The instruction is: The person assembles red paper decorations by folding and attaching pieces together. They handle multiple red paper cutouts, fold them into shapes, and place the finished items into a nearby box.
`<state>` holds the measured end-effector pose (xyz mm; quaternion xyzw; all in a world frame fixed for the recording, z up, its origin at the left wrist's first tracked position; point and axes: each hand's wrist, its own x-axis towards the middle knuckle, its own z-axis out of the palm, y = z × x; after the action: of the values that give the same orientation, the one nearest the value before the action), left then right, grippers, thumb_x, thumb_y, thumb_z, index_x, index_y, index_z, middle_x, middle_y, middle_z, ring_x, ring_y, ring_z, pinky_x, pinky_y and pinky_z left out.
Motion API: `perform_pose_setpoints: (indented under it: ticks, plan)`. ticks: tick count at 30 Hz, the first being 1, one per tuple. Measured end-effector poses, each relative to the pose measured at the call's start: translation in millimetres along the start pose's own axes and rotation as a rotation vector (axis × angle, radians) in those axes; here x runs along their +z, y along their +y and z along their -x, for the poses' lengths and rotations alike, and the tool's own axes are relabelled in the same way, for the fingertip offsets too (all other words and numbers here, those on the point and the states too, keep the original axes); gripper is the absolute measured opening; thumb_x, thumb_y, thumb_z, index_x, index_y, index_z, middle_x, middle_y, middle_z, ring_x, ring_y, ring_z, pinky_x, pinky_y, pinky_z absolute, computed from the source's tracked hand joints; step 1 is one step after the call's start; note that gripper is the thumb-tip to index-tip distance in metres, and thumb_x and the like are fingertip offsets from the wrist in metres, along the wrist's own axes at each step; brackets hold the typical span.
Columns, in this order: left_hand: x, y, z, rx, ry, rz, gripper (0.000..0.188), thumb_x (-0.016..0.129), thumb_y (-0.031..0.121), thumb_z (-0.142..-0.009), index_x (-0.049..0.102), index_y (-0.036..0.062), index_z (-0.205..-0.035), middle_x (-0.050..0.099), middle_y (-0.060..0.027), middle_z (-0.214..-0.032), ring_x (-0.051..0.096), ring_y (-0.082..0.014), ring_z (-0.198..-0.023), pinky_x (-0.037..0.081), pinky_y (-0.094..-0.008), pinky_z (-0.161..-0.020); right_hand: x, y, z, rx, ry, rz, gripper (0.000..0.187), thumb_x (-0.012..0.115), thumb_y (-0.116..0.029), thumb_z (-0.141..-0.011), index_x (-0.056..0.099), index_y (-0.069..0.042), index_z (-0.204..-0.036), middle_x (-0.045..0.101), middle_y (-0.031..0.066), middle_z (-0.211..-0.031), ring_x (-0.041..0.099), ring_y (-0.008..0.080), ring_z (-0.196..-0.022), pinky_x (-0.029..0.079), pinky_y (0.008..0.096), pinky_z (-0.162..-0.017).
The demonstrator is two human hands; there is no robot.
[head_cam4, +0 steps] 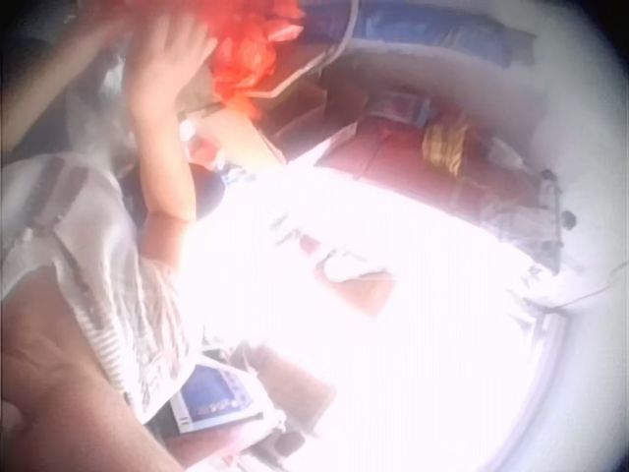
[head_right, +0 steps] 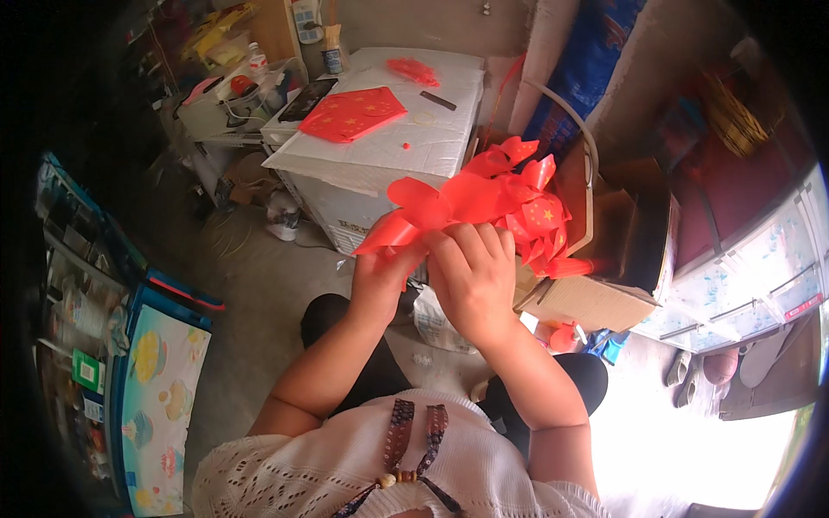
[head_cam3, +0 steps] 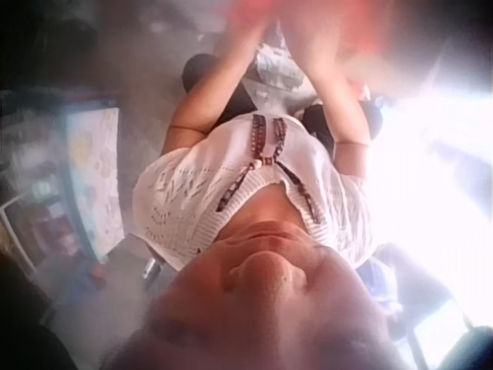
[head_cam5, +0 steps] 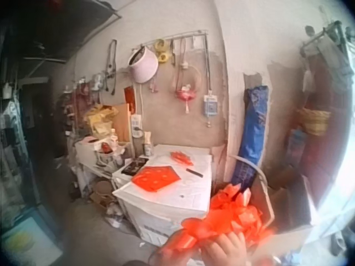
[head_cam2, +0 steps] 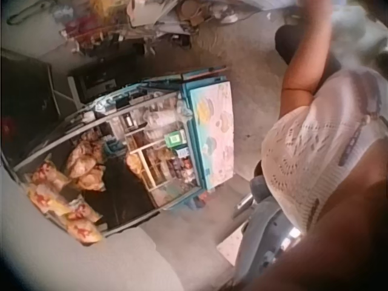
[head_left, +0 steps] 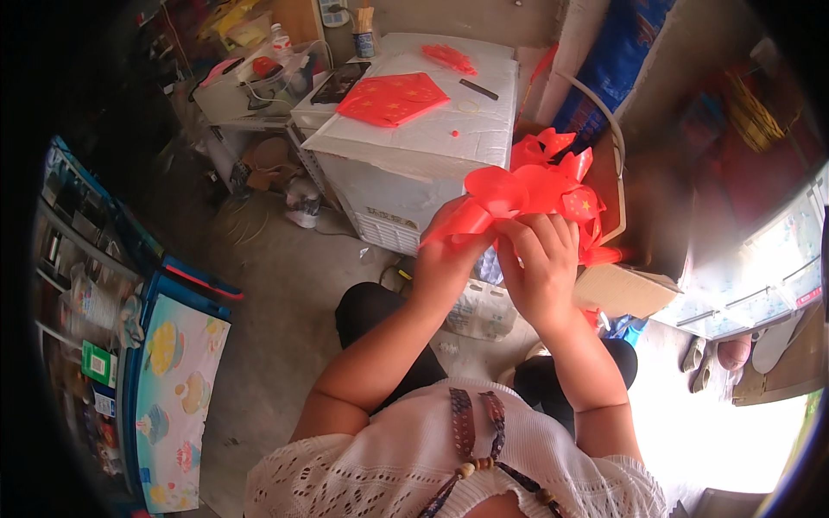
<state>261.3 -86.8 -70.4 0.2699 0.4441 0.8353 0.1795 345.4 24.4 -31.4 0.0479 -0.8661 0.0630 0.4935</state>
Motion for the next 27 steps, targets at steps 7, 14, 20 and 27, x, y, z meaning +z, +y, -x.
perform_pose_setpoints:
  ticks: [7,14,20,27]
  plan:
    - [-16.4,-8.2,0.2,-0.044,-0.094,-0.068,0.037,0.069,0.006,-0.090,0.057,-0.0013,-0.124,0.062,-0.0029,-0.112,0.057,-0.0096,-0.099,0.048,-0.0255,-0.086,-12.4,8.8,-3.0,-0.181,-0.190,0.073,0.026,0.066,-0.012,-0.073,0.064,-0.006,-0.099,0.057,0.0039,-0.088,0.055,0.0213,-0.079,0.040,0.0367,-0.077]
    - [-8.6,11.6,15.5,-0.059,-0.103,-0.036,0.043,0.069,0.006,-0.087,0.056,-0.0018,-0.127,0.059,-0.0072,-0.125,0.056,-0.0132,-0.111,0.046,-0.0315,-0.096,-22.4,13.4,-11.3,-0.195,-0.277,0.111,0.021,0.068,-0.011,-0.073,0.065,-0.008,-0.093,0.052,0.0028,-0.080,0.055,0.0201,-0.076,0.039,0.0366,-0.076]
    - [-0.1,79.0,12.6,0.759,-0.019,-0.740,0.045,0.074,0.011,-0.081,0.061,0.0027,-0.123,0.061,-0.0118,-0.124,0.059,-0.0240,-0.115,0.039,-0.0452,-0.104,-34.7,17.1,-20.8,0.079,-0.342,-0.184,0.014,0.069,-0.008,-0.077,0.068,-0.006,-0.090,0.062,0.0061,-0.079,0.059,0.0242,-0.074,0.038,0.0359,-0.074]
    - [18.7,103.0,0.7,0.707,-0.307,-1.330,0.016,0.079,0.013,-0.072,0.072,0.0092,-0.086,0.067,-0.0015,-0.099,0.060,-0.0232,-0.103,0.036,-0.0420,-0.104,-35.5,13.9,-23.3,0.255,-0.478,-0.407,0.009,0.069,-0.009,-0.078,0.069,-0.003,-0.085,0.066,0.0089,-0.076,0.061,0.0246,-0.072,0.038,0.0350,-0.077]
